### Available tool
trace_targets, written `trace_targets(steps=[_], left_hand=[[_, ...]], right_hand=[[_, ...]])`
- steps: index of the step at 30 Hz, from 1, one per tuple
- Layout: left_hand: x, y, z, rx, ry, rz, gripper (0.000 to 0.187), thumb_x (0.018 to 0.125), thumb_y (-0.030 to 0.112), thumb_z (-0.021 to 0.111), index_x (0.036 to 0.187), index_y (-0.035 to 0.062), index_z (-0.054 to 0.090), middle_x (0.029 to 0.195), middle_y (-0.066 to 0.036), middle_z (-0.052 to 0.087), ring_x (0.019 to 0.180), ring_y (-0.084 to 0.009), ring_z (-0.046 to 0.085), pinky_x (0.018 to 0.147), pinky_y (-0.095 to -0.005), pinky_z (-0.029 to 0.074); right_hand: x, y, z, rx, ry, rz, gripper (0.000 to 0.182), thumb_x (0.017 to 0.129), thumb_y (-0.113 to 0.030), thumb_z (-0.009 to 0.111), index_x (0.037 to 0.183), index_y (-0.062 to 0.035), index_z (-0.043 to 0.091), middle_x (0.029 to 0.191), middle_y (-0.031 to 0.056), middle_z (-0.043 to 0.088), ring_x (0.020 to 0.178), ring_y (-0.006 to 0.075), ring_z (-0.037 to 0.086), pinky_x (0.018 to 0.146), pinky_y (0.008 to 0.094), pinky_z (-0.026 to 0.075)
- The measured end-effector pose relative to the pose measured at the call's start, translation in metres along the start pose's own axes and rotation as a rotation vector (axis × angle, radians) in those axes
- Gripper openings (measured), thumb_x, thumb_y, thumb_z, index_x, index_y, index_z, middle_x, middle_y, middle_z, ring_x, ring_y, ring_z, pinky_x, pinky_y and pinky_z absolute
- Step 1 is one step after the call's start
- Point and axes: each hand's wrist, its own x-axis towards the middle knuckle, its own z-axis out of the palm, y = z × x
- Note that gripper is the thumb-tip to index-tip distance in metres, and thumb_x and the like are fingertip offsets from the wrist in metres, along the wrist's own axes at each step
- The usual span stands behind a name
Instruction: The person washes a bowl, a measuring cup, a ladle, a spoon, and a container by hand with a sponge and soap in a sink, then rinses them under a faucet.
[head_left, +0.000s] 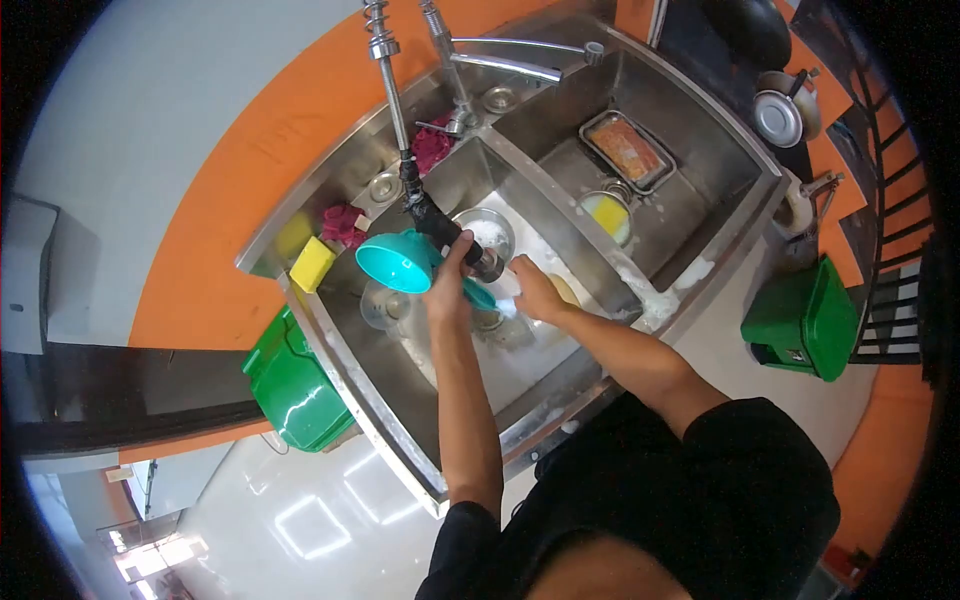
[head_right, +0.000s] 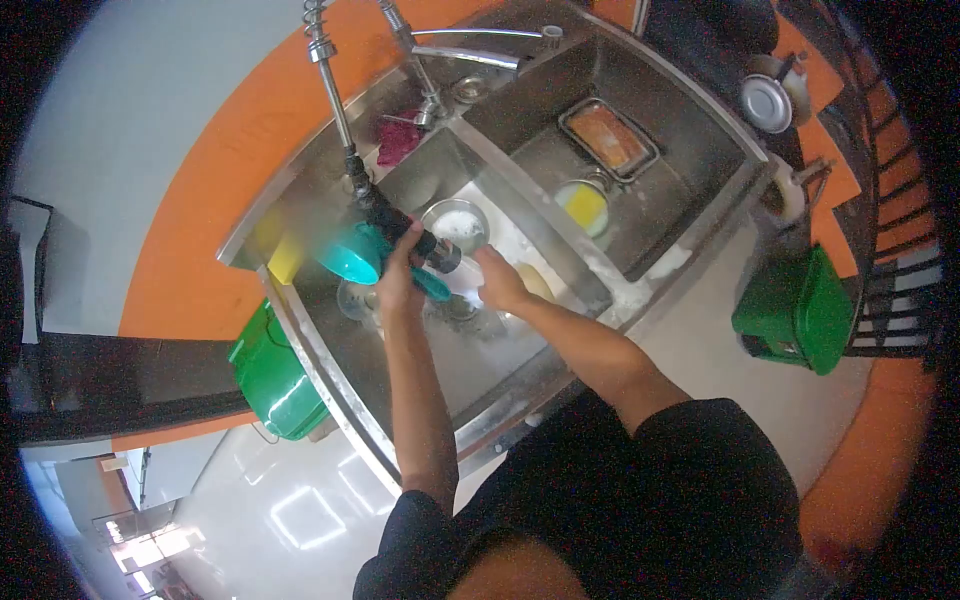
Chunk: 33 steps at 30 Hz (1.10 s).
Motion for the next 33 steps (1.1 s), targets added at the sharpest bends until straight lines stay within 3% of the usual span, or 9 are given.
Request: trace_targets(steps=[4,13,19,20,22,23,25,29,33], left_hand=[[0.015,-0.017,-0.012,0.021,0.001,0.057,0.031,0.072,0.004,0.075,0.099,0.0038,0.059,0.078,-0.002,0.059,0.054,-0.0102,0.05,0.047,-0.0227,0.037],[0.002,-0.002,-0.003,0.015,-0.076,-0.05,0.034,0.073,0.002,0.074,0.102,0.0045,0.057,0.084,-0.002,0.059,0.066,-0.0115,0.056,0.049,-0.0234,0.039],[0.007,-0.02,-0.01,0.05,-0.083,-0.07,0.039,0.071,0.002,0.075,0.105,0.0053,0.055,0.093,-0.004,0.06,0.072,-0.0138,0.057,0.057,-0.0255,0.044],[0.01,-0.022,-0.013,0.094,-0.06,-0.036,0.038,0.071,0.002,0.075,0.104,0.0056,0.055,0.091,-0.004,0.06,0.069,-0.0138,0.056,0.055,-0.0258,0.045],[0.015,-0.025,-0.02,0.136,-0.038,-0.001,0.038,0.071,0.003,0.075,0.102,0.0058,0.054,0.09,-0.005,0.061,0.065,-0.0138,0.055,0.054,-0.0261,0.045],[0.015,-0.023,-0.021,0.105,-0.01,-0.047,0.037,0.071,0.003,0.076,0.101,0.006,0.054,0.086,-0.004,0.06,0.061,-0.0134,0.054,0.051,-0.0259,0.044],[0.016,-0.018,-0.022,0.072,0.017,-0.092,0.036,0.07,0.004,0.076,0.099,0.0063,0.054,0.082,-0.004,0.06,0.057,-0.013,0.053,0.048,-0.0257,0.043],[0.001,0.002,-0.012,0.13,0.066,0.004,0.034,0.07,0.004,0.076,0.096,0.0059,0.054,0.074,-0.001,0.057,0.052,-0.0106,0.048,0.046,-0.0241,0.04],[0.005,-0.006,-0.015,0.072,-0.018,-0.023,0.029,0.07,0.004,0.076,0.091,0.0065,0.056,0.07,0.0,0.056,0.053,-0.0086,0.048,0.048,-0.0226,0.037]], right_hand=[[-0.013,-0.013,-0.01,-0.035,-0.007,-0.16,0.048,0.063,0.002,0.06,0.109,0.0049,0.048,0.118,0.0226,0.045,0.117,0.0389,0.041,0.094,0.0404,0.042],[-0.011,-0.025,-0.026,-0.308,0.02,-0.483,0.031,0.071,-0.004,0.056,0.101,0.0021,0.052,0.11,0.0218,0.05,0.108,0.0385,0.047,0.09,0.0442,0.042],[0.011,-0.04,-0.027,-0.121,-0.21,-0.117,0.034,0.078,-0.006,0.05,0.11,0.0026,0.054,0.116,0.0222,0.053,0.115,0.0357,0.049,0.099,0.0422,0.038],[0.012,-0.036,-0.027,-0.121,-0.21,-0.117,0.034,0.078,-0.006,0.05,0.11,0.0026,0.054,0.116,0.0222,0.053,0.115,0.0357,0.049,0.099,0.0422,0.038],[0.01,-0.025,-0.03,-0.459,-0.109,-0.496,0.038,0.079,-0.006,0.049,0.115,0.0043,0.052,0.124,0.0234,0.049,0.122,0.0336,0.044,0.103,0.0392,0.035],[0.008,-0.026,-0.032,-0.461,-0.109,-0.497,0.038,0.079,-0.006,0.049,0.115,0.0043,0.052,0.124,0.0234,0.049,0.122,0.0336,0.044,0.103,0.0392,0.035],[0.003,-0.028,-0.035,0.006,-0.149,-0.203,0.038,0.081,-0.006,0.047,0.117,0.0067,0.05,0.131,0.0244,0.044,0.127,0.0334,0.038,0.106,0.0369,0.033],[0.0,-0.015,-0.041,-0.239,-0.167,-0.492,0.046,0.081,-0.005,0.051,0.125,0.0055,0.044,0.132,0.0238,0.043,0.129,0.0322,0.035,0.108,0.0356,0.031],[-0.011,-0.027,-0.039,-0.025,-0.148,-0.193,0.061,0.075,0.0,0.057,0.132,0.0015,0.035,0.131,0.0234,0.044,0.124,0.0341,0.041,0.105,0.0379,0.035]])
